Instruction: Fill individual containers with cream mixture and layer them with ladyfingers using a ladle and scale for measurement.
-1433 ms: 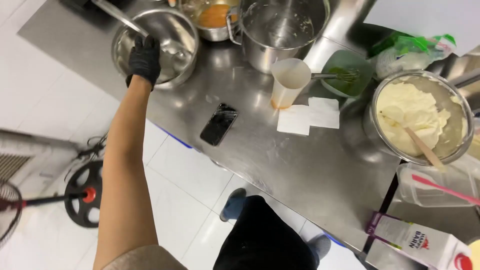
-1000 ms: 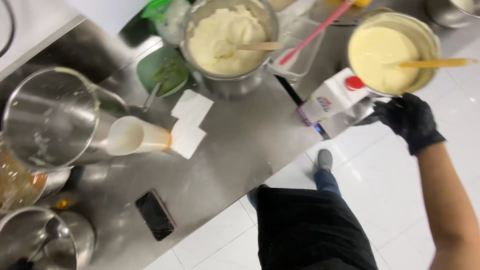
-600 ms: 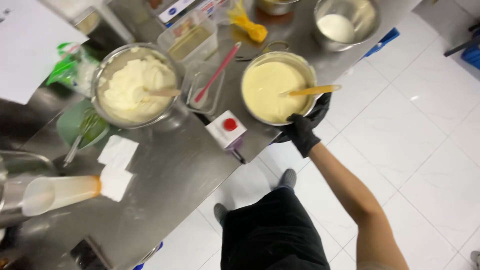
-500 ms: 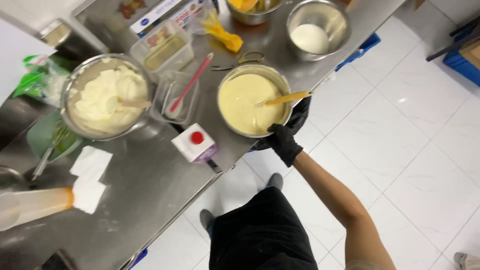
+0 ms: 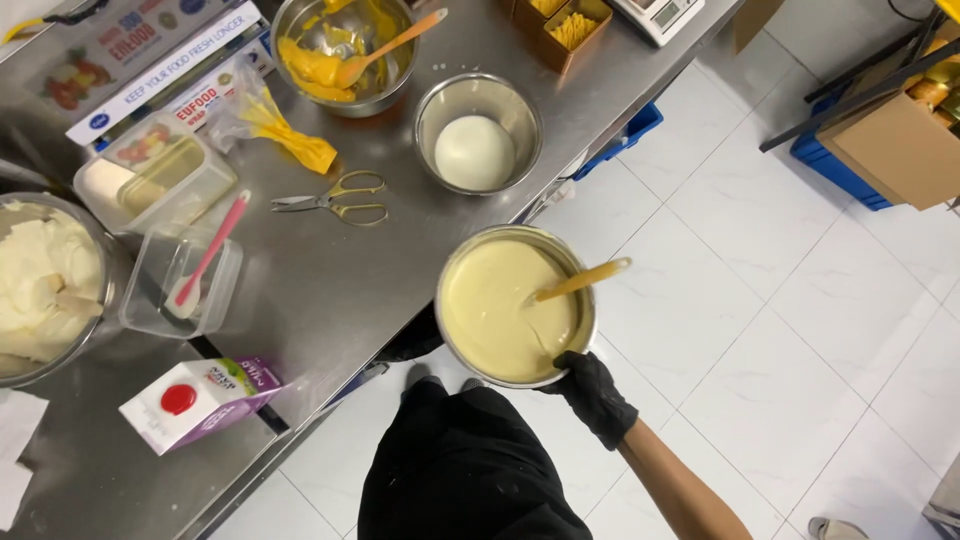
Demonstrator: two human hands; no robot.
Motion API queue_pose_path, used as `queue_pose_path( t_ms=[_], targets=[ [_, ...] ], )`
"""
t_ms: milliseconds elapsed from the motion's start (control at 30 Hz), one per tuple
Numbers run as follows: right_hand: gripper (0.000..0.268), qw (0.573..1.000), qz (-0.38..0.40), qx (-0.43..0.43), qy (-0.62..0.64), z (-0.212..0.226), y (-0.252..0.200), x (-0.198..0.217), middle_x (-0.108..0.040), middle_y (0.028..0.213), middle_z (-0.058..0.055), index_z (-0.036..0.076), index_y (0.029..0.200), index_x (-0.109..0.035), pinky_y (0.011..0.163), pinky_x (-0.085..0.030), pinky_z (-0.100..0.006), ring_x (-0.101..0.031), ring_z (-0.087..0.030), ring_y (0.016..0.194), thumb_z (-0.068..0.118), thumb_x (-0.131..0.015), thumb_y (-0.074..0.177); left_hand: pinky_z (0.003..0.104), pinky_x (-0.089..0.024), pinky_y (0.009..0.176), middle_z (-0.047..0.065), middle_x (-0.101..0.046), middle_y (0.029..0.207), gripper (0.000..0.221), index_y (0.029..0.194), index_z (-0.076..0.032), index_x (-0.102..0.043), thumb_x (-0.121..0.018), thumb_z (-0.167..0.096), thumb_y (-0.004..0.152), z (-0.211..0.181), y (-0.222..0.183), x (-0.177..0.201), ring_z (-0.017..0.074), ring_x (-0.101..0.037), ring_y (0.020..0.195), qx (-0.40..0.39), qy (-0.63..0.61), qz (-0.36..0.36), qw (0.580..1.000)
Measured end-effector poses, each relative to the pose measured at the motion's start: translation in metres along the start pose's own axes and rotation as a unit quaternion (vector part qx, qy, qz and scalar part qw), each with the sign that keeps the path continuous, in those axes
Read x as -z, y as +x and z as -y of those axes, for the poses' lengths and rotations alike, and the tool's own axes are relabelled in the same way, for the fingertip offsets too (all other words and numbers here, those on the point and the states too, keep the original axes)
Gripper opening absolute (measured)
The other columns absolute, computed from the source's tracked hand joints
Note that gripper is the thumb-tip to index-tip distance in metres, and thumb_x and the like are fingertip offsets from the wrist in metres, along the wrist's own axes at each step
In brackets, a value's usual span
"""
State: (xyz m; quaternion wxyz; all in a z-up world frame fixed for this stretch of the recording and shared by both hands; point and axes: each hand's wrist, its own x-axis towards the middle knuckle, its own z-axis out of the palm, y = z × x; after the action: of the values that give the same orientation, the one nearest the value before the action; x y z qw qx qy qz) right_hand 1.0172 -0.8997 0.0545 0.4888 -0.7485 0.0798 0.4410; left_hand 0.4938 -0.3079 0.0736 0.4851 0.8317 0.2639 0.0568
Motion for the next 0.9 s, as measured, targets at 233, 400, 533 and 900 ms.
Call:
queue_pose_path(
  t_ms=[233, 400, 533, 900],
  targets=[
    [0.031, 0.968, -0.103, -0.009, 0.230, -0.004, 0.061, 0.111, -0.070, 0.087, -0.020, -0.016, 0.111, -0.058, 0.072, -0.061, -0.037, -0.070, -0.027, 0.083, 0.010, -0.049, 0.098, 0.040, -0.041, 0.075, 0.007, -0.061, 0.107, 0.040, 0.146, -0.003, -0.058, -0.053, -0.015, 0.108, -0.116, 0.143, -0.138, 0.0203, -0.049, 0.091, 0.023, -0.129, 0.035, 0.991],
    [0.032, 0.955, -0.113, 0.033, 0.272, 0.049, 0.110, 0.170, -0.072, 0.099, -0.024, -0.017, 0.111, -0.057, 0.079, -0.062, -0.037, -0.075, -0.029, 0.091, 0.008, -0.044, 0.097, 0.037, -0.041, 0.070, 0.007, -0.062, 0.101, 0.040, 0.146, -0.002, -0.058, -0.053, -0.014, 0.108, -0.260, 0.255, -0.236, 0.0181, -0.050, 0.084, 0.052, -0.215, 0.057, 0.973],
    [0.025, 0.955, -0.092, 0.037, 0.281, 0.074, 0.176, 0.219, -0.068, 0.103, -0.027, -0.015, 0.111, -0.055, 0.080, -0.063, -0.042, -0.072, -0.033, 0.091, 0.002, -0.047, 0.095, 0.033, -0.044, 0.068, 0.005, -0.060, 0.094, 0.038, 0.142, -0.003, -0.058, -0.053, -0.009, 0.105, -0.394, 0.332, -0.339, 0.0148, -0.052, 0.078, 0.035, -0.205, 0.081, 0.975],
    [0.033, 0.982, 0.119, -0.018, 0.148, 0.119, 0.359, 0.301, -0.065, 0.100, -0.018, -0.011, 0.121, -0.050, 0.067, -0.065, -0.043, -0.067, -0.031, 0.073, 0.011, -0.055, 0.096, 0.026, -0.046, 0.062, 0.000, -0.058, 0.080, 0.034, 0.131, -0.010, -0.064, -0.059, -0.001, 0.099, -0.525, 0.403, -0.586, 0.0083, -0.052, 0.069, 0.192, -0.188, -0.007, 0.963]
  ],
)
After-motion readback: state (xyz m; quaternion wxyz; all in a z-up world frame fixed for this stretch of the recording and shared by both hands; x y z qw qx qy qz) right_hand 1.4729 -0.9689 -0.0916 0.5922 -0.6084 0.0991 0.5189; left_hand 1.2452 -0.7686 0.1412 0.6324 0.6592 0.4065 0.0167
